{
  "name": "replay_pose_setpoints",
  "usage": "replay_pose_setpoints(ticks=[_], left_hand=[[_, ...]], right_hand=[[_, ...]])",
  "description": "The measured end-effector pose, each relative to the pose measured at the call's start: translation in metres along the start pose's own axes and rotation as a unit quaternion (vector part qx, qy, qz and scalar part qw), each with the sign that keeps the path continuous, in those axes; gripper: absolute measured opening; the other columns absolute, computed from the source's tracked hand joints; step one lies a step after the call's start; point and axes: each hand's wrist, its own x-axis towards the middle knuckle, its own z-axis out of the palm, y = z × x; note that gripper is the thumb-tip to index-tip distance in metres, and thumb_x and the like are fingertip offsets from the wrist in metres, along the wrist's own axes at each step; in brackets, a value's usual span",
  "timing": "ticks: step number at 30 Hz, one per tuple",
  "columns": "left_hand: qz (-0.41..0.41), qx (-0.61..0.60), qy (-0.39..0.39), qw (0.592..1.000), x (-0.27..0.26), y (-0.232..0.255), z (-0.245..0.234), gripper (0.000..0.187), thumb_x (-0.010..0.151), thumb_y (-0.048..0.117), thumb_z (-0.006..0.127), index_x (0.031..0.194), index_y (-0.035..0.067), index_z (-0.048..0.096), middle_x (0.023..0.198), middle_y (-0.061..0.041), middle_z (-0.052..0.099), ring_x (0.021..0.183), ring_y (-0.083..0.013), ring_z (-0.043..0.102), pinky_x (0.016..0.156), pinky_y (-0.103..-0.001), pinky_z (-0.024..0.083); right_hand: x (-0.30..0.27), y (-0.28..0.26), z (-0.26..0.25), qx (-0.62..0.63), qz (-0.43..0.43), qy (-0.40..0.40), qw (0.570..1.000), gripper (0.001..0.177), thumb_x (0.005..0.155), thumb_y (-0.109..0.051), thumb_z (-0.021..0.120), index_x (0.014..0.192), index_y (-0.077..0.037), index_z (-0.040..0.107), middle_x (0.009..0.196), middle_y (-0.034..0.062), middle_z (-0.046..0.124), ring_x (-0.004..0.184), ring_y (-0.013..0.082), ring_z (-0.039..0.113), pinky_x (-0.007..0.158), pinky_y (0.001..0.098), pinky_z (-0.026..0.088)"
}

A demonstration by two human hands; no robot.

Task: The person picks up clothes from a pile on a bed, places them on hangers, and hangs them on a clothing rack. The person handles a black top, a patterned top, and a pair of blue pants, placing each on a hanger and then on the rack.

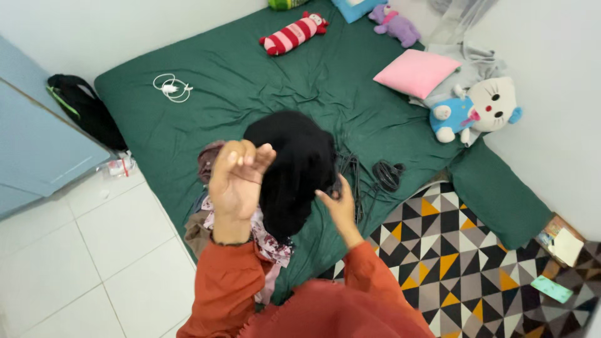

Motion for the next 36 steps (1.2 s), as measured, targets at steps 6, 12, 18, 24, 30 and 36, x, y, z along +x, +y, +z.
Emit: replay_pose_setpoints(ticks=[6, 12, 18, 24, 30, 36], left_hand=[[-0.023, 0.123, 0.072, 0.99, -0.012, 0.017, -0.013, 0.018, 0.105, 0.021, 0.059, 0.094, 0.007, 0.057, 0.096, -0.005, 0.061, 0.11, -0.0265, 0.067, 0.099, -0.042, 0.051], [-0.146, 0.165, 0.31, 0.925, -0.07, -0.033, -0.191, 0.017, 0.099, 0.026, 0.061, 0.092, 0.011, 0.062, 0.096, -0.003, 0.067, 0.107, -0.0245, 0.072, 0.091, -0.038, 0.053], [-0.217, 0.177, 0.484, 0.829, -0.193, -0.079, -0.34, 0.016, 0.099, 0.031, 0.06, 0.092, 0.018, 0.062, 0.097, 0.003, 0.068, 0.108, -0.0181, 0.072, 0.085, -0.033, 0.049], [-0.24, 0.195, 0.601, 0.737, -0.295, -0.086, -0.376, 0.014, 0.096, 0.03, 0.063, 0.094, 0.017, 0.064, 0.093, 0.002, 0.069, 0.096, -0.0151, 0.073, 0.067, -0.029, 0.048], [-0.229, 0.196, 0.669, 0.68, -0.348, -0.081, -0.378, 0.013, 0.092, 0.024, 0.066, 0.1, 0.014, 0.069, 0.092, 0.0, 0.07, 0.085, -0.0162, 0.07, 0.064, -0.03, 0.048], [-0.188, 0.17, 0.666, 0.702, -0.351, -0.081, -0.386, 0.013, 0.094, 0.022, 0.062, 0.099, 0.013, 0.069, 0.095, -0.002, 0.072, 0.084, -0.0166, 0.073, 0.067, -0.032, 0.051]], right_hand=[[0.018, 0.051, 0.069, -0.083, 0.11, 0.032, 0.99, 0.019, 0.091, -0.015, 0.069, 0.095, 0.0, 0.08, 0.092, 0.009, 0.08, 0.086, 0.018, 0.073, 0.08, 0.0293, 0.054], [0.009, 0.043, 0.027, -0.04, 0.059, 0.024, 0.997, 0.017, 0.096, -0.011, 0.065, 0.097, 0.0, 0.078, 0.093, 0.0069, 0.079, 0.087, 0.0136, 0.071, 0.082, 0.026, 0.054], [-0.028, 0.03, -0.009, -0.102, 0.062, 0.01, 0.993, 0.014, 0.096, -0.011, 0.069, 0.1, 0.0, 0.077, 0.09, 0.0028, 0.076, 0.078, 0.0074, 0.064, 0.072, 0.0252, 0.05], [-0.085, 0.06, -0.001, -0.036, 0.191, -0.054, 0.979, 0.019, 0.101, -0.012, 0.064, 0.115, -0.002, 0.072, 0.075, -0.0007, 0.059, 0.055, 0.0034, 0.049, 0.049, 0.0227, 0.042], [-0.114, 0.083, 0.024, 0.023, 0.249, -0.108, 0.962, 0.023, 0.103, -0.011, 0.057, 0.122, -0.002, 0.066, 0.086, 0.0025, 0.062, 0.053, 0.0061, 0.053, 0.05, 0.0243, 0.048], [-0.117, 0.102, 0.042, 0.007, 0.239, -0.132, 0.962, 0.023, 0.102, -0.011, 0.058, 0.12, -0.001, 0.068, 0.088, 0.004, 0.066, 0.054, 0.0064, 0.053, 0.051, 0.0233, 0.048]])
